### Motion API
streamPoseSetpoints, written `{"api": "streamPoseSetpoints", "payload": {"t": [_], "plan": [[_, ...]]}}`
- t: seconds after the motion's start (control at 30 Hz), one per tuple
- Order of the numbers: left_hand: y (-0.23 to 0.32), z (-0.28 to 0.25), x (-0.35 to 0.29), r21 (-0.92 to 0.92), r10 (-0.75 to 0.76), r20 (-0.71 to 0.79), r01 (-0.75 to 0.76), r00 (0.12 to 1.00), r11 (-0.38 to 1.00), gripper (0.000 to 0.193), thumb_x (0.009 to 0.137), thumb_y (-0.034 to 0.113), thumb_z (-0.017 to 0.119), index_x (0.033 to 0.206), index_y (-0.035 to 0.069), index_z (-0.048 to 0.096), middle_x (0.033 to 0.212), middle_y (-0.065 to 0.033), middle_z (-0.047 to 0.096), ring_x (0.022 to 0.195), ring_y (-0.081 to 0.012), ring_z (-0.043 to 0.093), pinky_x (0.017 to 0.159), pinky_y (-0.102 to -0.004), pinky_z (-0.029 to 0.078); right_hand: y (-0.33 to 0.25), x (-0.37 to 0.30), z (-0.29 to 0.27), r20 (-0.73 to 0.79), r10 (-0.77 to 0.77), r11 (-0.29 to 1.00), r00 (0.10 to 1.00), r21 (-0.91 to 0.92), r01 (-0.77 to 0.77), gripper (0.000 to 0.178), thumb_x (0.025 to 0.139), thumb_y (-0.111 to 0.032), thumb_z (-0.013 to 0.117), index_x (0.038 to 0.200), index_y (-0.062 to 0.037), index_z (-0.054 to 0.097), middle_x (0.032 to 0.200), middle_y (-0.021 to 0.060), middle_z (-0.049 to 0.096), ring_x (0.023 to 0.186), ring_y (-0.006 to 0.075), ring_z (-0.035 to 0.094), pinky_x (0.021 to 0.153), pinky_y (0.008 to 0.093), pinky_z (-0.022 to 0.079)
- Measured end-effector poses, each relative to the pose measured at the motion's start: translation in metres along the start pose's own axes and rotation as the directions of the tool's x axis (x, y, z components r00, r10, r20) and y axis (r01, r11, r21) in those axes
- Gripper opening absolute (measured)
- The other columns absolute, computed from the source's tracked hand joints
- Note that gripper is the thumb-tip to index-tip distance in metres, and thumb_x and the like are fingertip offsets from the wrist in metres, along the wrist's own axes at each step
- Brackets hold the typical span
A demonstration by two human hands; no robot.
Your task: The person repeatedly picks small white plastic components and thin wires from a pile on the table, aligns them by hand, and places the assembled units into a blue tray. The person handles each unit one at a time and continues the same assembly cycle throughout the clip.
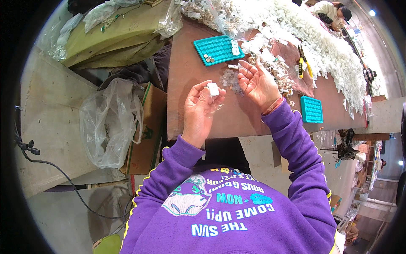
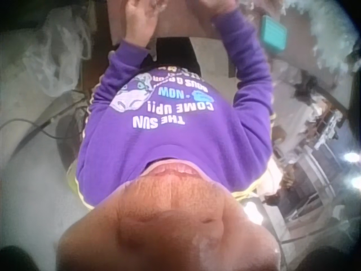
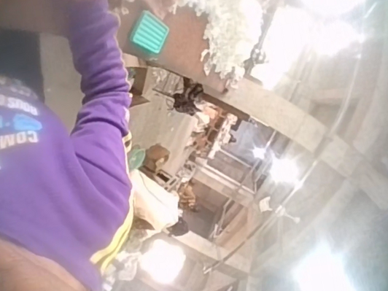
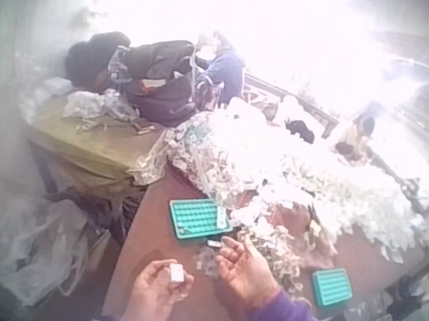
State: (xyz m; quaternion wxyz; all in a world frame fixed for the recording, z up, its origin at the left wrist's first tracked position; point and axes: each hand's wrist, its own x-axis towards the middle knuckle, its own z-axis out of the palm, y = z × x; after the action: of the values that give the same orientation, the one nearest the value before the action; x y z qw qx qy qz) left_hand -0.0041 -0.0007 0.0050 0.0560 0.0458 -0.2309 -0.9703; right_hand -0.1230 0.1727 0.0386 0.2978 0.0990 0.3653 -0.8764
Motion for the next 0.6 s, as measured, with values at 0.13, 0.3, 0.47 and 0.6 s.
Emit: {"api": "streamPoseSetpoints", "payload": {"t": [0.13, 0.3, 0.47, 0.6], "plan": [[-0.001, 0.000, 0.000, -0.001, 0.002, 0.011, -0.002, 1.000, 1.000, 0.026, 0.096, 0.017, 0.057, 0.116, 0.001, 0.054, 0.104, -0.0127, 0.064, 0.096, -0.0254, 0.066, 0.084, -0.0341, 0.056, 0.000, -0.005, 0.005, 0.059, 0.012, 1.000, 0.998, 0.014, -0.013, 0.045, 0.099, -0.040, 0.048, 0.115, 0.0015, 0.053, 0.096, 0.0128, 0.063, 0.088, 0.0248, 0.065, 0.078, 0.0351, 0.058], [0.000, 0.000, 0.000, 0.040, -0.019, 0.012, 0.018, 1.000, 0.999, 0.026, 0.096, 0.018, 0.056, 0.118, 0.003, 0.054, 0.105, -0.0122, 0.064, 0.099, -0.0233, 0.065, 0.083, -0.0330, 0.055, 0.004, -0.014, 0.018, 0.183, -0.021, 1.000, 0.983, 0.019, 0.017, 0.030, 0.094, -0.015, 0.058, 0.118, 0.0026, 0.051, 0.106, 0.0129, 0.061, 0.097, 0.0215, 0.064, 0.085, 0.0314, 0.056], [0.001, 0.000, 0.000, 0.034, -0.013, 0.013, 0.013, 1.000, 0.999, 0.026, 0.097, 0.018, 0.055, 0.118, 0.003, 0.054, 0.105, -0.0124, 0.064, 0.099, -0.0229, 0.065, 0.084, -0.0325, 0.055, 0.009, -0.021, 0.028, 0.117, -0.117, 0.963, 0.986, -0.230, 0.141, 0.043, 0.087, 0.006, 0.060, 0.127, 0.0032, 0.046, 0.115, 0.0135, 0.059, 0.106, 0.0203, 0.061, 0.094, 0.0276, 0.052], [0.000, 0.000, 0.000, 0.034, -0.012, 0.015, 0.012, 1.000, 0.999, 0.026, 0.097, 0.018, 0.055, 0.118, 0.003, 0.053, 0.105, -0.0131, 0.065, 0.099, -0.0229, 0.065, 0.084, -0.0322, 0.055, 0.009, -0.021, 0.031, 0.085, -0.158, 0.930, 0.984, -0.322, 0.177, 0.043, 0.087, 0.008, 0.058, 0.129, 0.0023, 0.047, 0.118, 0.0143, 0.059, 0.107, 0.0192, 0.061, 0.095, 0.0272, 0.051]]}}
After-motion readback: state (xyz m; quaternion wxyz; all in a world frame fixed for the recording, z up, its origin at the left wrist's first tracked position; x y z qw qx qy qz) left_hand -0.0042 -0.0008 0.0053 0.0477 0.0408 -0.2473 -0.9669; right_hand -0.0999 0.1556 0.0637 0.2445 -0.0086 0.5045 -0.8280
